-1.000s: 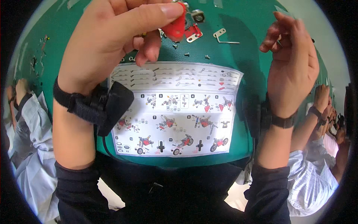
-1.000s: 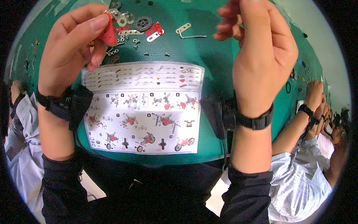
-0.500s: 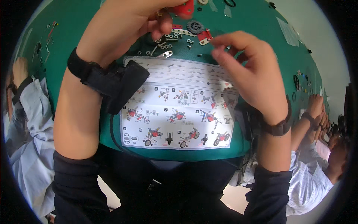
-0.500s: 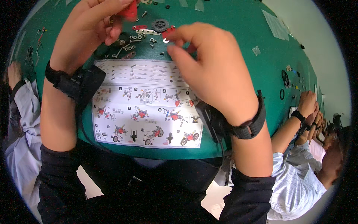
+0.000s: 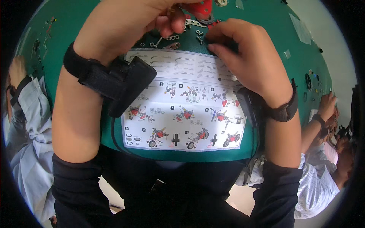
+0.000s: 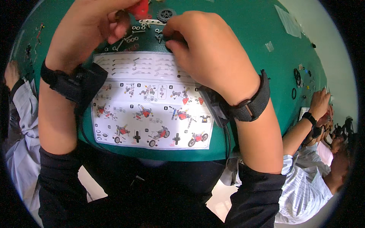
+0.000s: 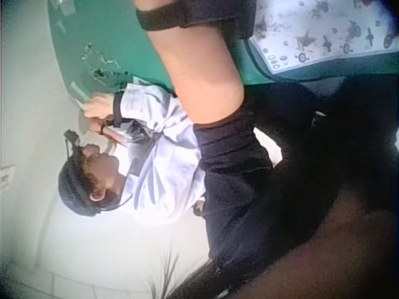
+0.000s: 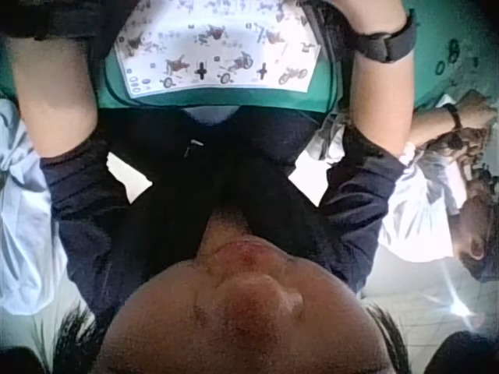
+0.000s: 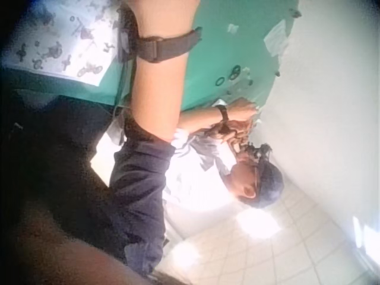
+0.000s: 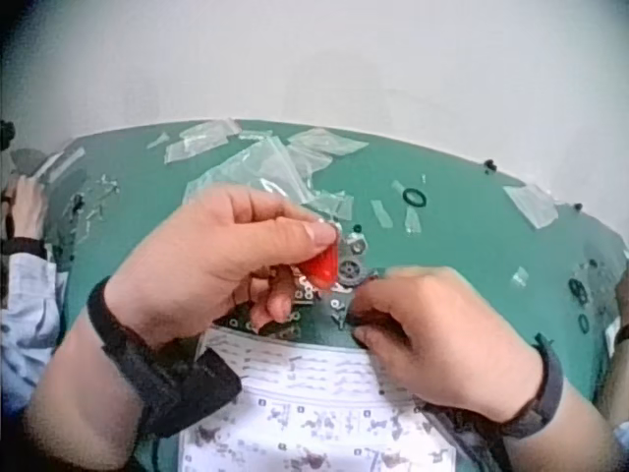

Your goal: Assembling a small metal toy motorcycle using instructions and metal parts.

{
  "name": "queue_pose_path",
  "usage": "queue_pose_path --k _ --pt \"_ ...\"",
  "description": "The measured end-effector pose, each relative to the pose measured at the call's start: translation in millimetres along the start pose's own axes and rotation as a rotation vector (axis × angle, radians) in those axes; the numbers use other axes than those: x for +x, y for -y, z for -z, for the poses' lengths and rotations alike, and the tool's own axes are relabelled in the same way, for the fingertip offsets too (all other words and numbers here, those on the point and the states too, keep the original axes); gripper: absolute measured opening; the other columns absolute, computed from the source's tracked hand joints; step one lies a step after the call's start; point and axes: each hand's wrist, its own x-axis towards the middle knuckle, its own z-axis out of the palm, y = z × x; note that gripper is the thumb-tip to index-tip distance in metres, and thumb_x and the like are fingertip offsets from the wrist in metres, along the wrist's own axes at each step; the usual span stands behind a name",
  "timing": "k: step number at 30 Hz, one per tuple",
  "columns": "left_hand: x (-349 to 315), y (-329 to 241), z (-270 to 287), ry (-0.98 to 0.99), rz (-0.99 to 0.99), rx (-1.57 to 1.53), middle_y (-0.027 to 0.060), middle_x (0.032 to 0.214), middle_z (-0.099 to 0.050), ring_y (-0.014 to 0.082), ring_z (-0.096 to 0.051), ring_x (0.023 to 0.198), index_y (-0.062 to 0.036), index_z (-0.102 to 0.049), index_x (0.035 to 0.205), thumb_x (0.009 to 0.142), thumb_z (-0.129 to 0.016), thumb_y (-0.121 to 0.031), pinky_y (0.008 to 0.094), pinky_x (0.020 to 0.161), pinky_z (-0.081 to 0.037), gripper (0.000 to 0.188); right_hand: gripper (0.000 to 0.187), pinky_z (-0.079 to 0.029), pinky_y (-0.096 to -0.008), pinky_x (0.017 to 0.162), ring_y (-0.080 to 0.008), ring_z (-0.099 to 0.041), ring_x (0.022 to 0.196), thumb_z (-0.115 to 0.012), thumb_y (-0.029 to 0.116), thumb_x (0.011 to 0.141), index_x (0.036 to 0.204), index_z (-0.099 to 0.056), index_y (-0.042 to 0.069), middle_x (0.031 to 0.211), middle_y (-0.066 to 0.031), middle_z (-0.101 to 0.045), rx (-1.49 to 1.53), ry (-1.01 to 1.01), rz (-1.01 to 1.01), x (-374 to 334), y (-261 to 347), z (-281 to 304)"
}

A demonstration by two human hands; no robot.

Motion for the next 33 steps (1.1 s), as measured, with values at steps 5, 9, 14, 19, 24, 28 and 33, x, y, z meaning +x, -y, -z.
queue_pose_path --k 5,9,14,19,24,28,33 --pt "0.1 1.9 -7.4 -0.146 -0.007 0.012 0.0074 0.073 -0.066 0.0098 -0.060 0.052 0.0054 -0.067 0.099 0.095 -0.064 -0.018 0.0214 0.043 -0.045 0.024 0.024 -0.052 -0.0332 0.069 -0.0266 -0.067 0.077 -0.073 0.001 0.077 0.101 -0.069 0.001 0.084 -0.0149 -0.067 0.016 0.064 -0.037 3.7 7.4 -0.5" --pt "1.6 3.5 -6.7 -0.118 -0.033 0.060 0.0077 0.075 -0.067 0.0094 -0.060 0.052 0.0053 -0.067 0.099 0.095 -0.065 -0.018 0.0216 0.043 -0.045 0.024 0.021 -0.052 -0.0331 0.069 -0.0273 -0.067 0.075 -0.073 0.000 0.076 0.097 -0.071 0.001 0.084 -0.0144 -0.068 0.093 0.068 -0.004 8.7 6.7 -1.8" --pt "1.2 2.1 -11.8 -0.101 0.029 0.042 0.0068 0.077 -0.068 0.0088 -0.060 0.052 0.0046 -0.068 0.099 0.094 -0.067 -0.018 0.0210 0.044 -0.045 0.023 0.013 -0.052 -0.0350 0.068 -0.0306 -0.066 0.073 -0.071 0.003 0.077 0.090 -0.071 0.002 0.086 -0.0149 -0.068 0.017 0.065 0.097 16.1 -0.3 -2.2" --pt "0.9 1.5 -10.3 -0.086 0.013 0.037 0.0062 0.077 -0.068 0.0085 -0.060 0.053 0.0037 -0.068 0.098 0.095 -0.066 -0.018 0.0199 0.045 -0.046 0.022 0.011 -0.051 -0.0379 0.068 -0.0331 -0.065 0.075 -0.068 0.004 0.079 0.089 -0.068 0.000 0.085 -0.0174 -0.067 0.027 0.066 0.026 17.6 0.0 -8.8" --pt "0.8 4.0 -6.0 -0.036 -0.001 0.031 0.0055 0.077 -0.068 0.0082 -0.060 0.054 0.0030 -0.068 0.098 0.094 -0.067 -0.019 0.0195 0.047 -0.047 0.022 0.008 -0.052 -0.0476 0.071 -0.0399 -0.064 0.076 -0.062 0.007 0.077 0.079 -0.065 0.000 0.079 -0.0201 -0.065 -0.065 0.001 0.083 16.7 -0.5 -11.7" --pt "0.5 5.2 -6.9 -0.024 0.019 0.010 0.0046 0.077 -0.069 0.0080 -0.060 0.054 0.0027 -0.069 0.098 0.095 -0.066 -0.019 0.0198 0.048 -0.047 0.022 0.008 -0.052 -0.0476 0.069 -0.0401 -0.064 0.074 -0.062 0.006 0.076 0.079 -0.065 0.000 0.077 -0.0200 -0.064 -0.074 -0.011 0.106 13.7 -4.0 -6.2" --pt "-1.8 -1.7 -4.6 0.134 0.136 -0.170 0.0076 0.085 -0.071 0.0087 -0.064 0.062 0.0058 -0.066 0.106 0.094 -0.068 -0.014 0.0197 0.054 -0.050 0.023 0.011 -0.052 -0.0388 0.063 -0.0332 -0.065 0.069 -0.068 0.004 0.075 0.085 -0.068 0.000 0.076 -0.0162 -0.066 0.001 -0.088 0.064 -2.1 -9.9 16.4"
